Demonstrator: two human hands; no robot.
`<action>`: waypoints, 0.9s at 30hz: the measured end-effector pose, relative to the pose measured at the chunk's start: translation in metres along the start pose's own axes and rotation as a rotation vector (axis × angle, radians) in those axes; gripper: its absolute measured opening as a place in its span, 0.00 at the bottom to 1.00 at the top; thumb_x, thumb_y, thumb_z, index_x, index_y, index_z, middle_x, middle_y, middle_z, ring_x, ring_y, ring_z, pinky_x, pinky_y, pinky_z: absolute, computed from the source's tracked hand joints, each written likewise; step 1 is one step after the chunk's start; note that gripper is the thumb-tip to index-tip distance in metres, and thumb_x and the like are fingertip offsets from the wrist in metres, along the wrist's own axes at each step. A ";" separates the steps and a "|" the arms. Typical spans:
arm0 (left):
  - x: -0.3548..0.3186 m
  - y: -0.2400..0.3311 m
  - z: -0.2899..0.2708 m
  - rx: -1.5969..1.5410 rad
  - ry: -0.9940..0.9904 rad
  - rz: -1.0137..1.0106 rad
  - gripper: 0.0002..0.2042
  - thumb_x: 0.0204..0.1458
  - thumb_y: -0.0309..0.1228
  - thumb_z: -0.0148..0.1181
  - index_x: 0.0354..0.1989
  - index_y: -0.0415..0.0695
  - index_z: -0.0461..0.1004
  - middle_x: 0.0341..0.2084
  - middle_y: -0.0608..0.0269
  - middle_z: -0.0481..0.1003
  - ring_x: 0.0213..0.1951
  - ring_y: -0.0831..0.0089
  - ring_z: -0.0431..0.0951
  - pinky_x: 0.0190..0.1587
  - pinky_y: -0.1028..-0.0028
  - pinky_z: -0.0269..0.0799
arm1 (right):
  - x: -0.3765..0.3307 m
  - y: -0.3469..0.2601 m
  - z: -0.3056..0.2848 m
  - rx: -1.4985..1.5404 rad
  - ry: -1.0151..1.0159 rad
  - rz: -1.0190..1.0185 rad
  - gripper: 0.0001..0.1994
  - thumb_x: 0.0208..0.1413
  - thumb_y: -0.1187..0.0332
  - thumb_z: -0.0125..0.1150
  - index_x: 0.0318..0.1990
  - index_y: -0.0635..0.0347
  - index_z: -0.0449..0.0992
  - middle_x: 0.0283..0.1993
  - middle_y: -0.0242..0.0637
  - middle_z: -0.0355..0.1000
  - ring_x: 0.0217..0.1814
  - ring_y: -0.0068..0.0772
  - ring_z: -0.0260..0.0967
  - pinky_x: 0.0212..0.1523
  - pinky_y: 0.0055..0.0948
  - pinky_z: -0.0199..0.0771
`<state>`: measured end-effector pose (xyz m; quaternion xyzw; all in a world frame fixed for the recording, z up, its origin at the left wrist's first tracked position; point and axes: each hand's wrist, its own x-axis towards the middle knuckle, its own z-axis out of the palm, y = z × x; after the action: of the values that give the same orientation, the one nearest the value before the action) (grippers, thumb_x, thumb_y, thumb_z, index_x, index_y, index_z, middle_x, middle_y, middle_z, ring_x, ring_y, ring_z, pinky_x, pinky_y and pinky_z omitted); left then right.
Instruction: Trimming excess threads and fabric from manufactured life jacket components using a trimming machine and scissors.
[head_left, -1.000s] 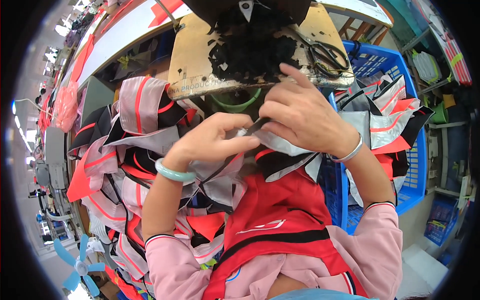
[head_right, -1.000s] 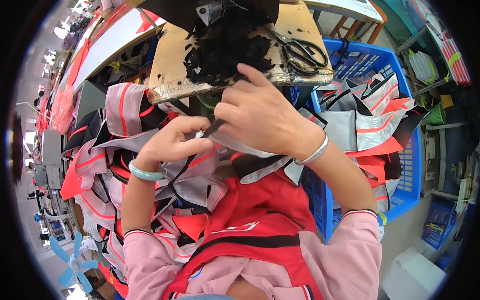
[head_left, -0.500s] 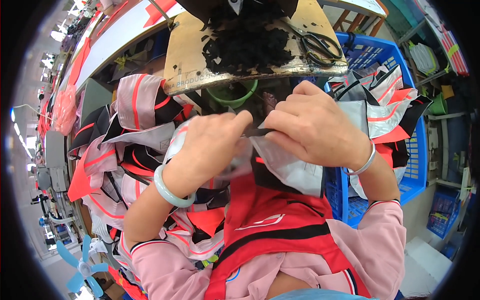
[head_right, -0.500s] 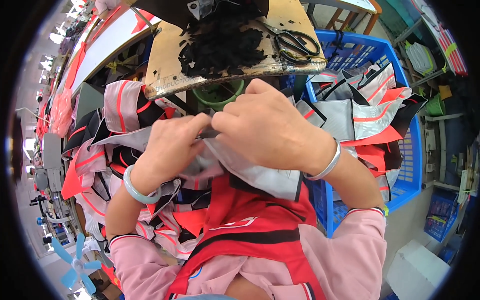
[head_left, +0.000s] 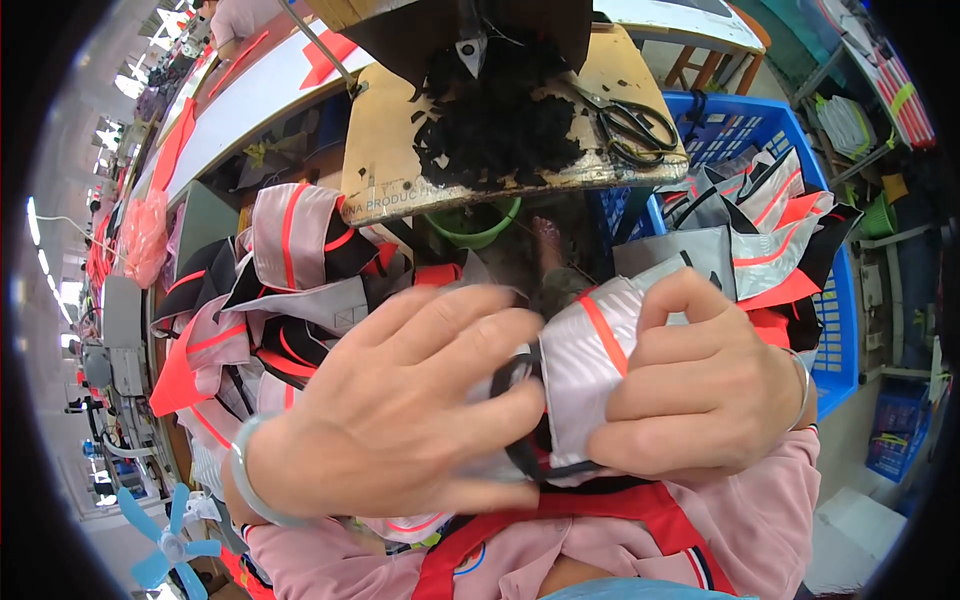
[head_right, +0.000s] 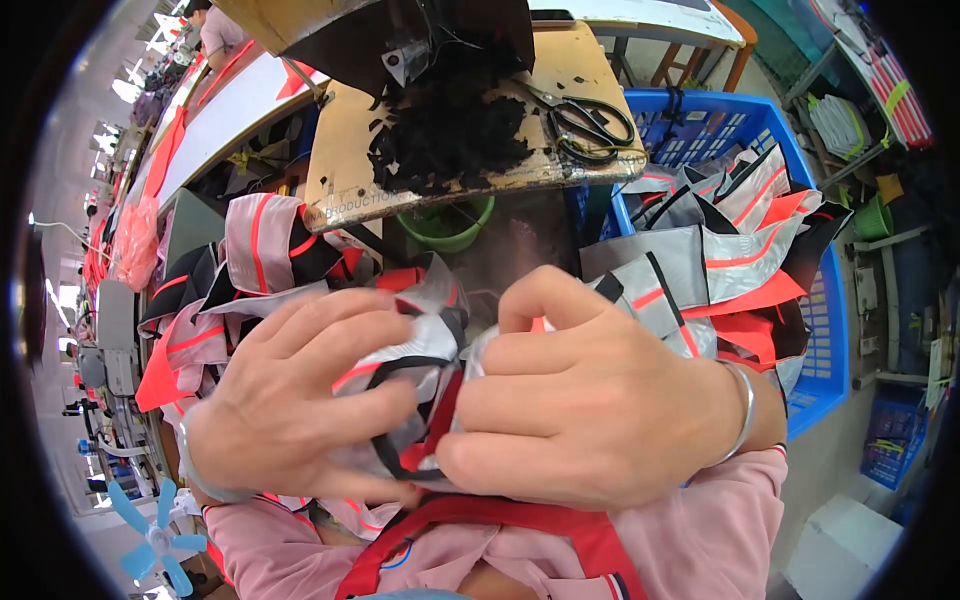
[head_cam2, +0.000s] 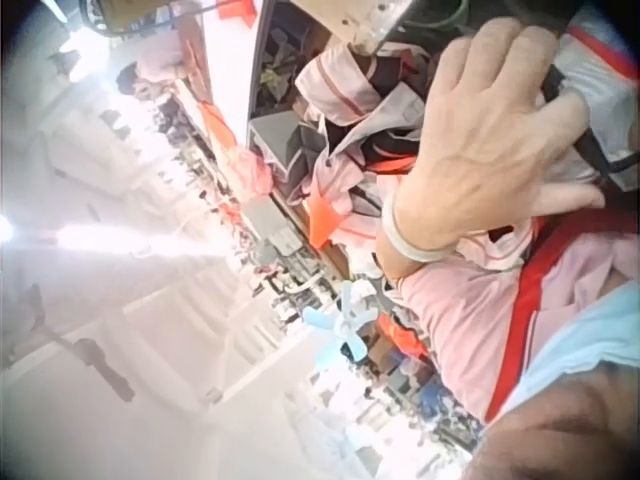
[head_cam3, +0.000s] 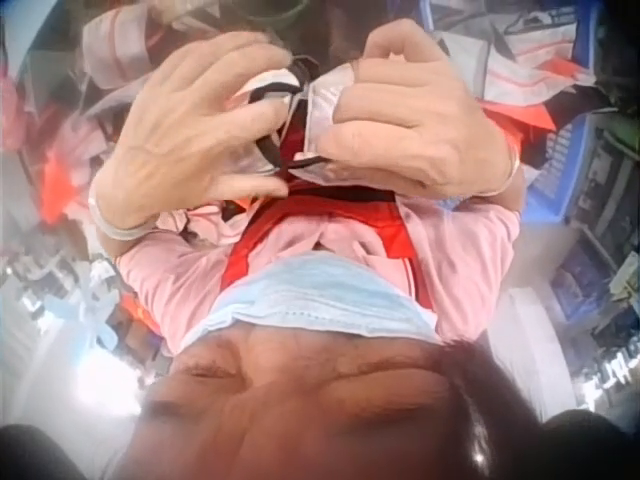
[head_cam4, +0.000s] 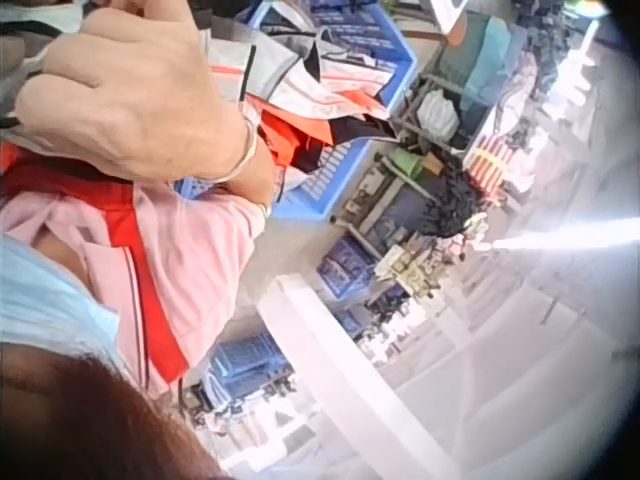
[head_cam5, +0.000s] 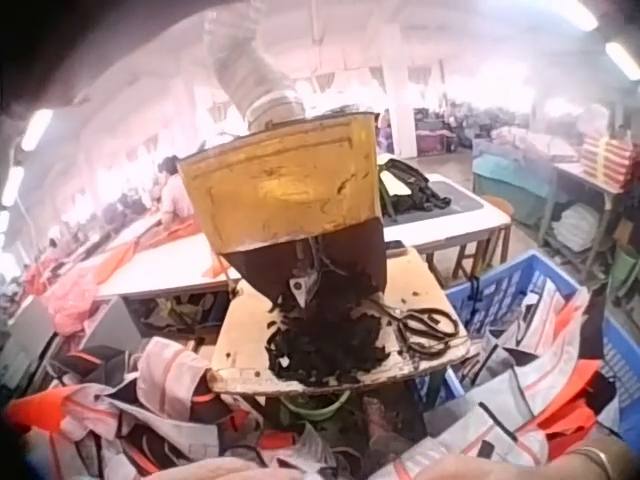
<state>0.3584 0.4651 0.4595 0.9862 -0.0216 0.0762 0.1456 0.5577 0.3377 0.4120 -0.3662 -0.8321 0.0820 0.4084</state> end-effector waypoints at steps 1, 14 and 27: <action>0.000 -0.012 -0.008 -0.169 -0.022 0.083 0.23 0.37 0.52 0.70 0.28 0.45 0.72 0.36 0.56 0.76 0.41 0.51 0.77 0.50 0.58 0.68 | 0.002 0.003 -0.005 0.048 -0.026 0.012 0.02 0.45 0.70 0.63 0.28 0.50 0.75 0.22 0.24 0.67 0.21 0.26 0.59 0.35 0.30 0.55; 0.017 -0.146 0.067 -1.202 0.477 -0.677 0.11 0.52 0.31 0.62 0.39 0.36 0.77 0.29 0.70 0.75 0.32 0.84 0.72 0.36 0.83 0.67 | 0.027 0.137 0.013 0.113 0.132 0.647 0.10 0.55 0.67 0.58 0.36 0.66 0.74 0.25 0.32 0.69 0.28 0.19 0.62 0.30 0.21 0.62; 0.051 -0.213 0.059 -1.171 0.435 -0.700 0.11 0.51 0.33 0.65 0.37 0.37 0.77 0.29 0.69 0.76 0.32 0.83 0.74 0.36 0.83 0.68 | 0.048 0.203 0.008 -0.006 0.120 0.753 0.14 0.52 0.60 0.59 0.38 0.63 0.77 0.28 0.41 0.74 0.30 0.35 0.71 0.36 0.30 0.70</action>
<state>0.4315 0.6506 0.3512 0.6575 0.2882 0.1960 0.6680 0.6427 0.5179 0.3479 -0.6518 -0.6141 0.2022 0.3966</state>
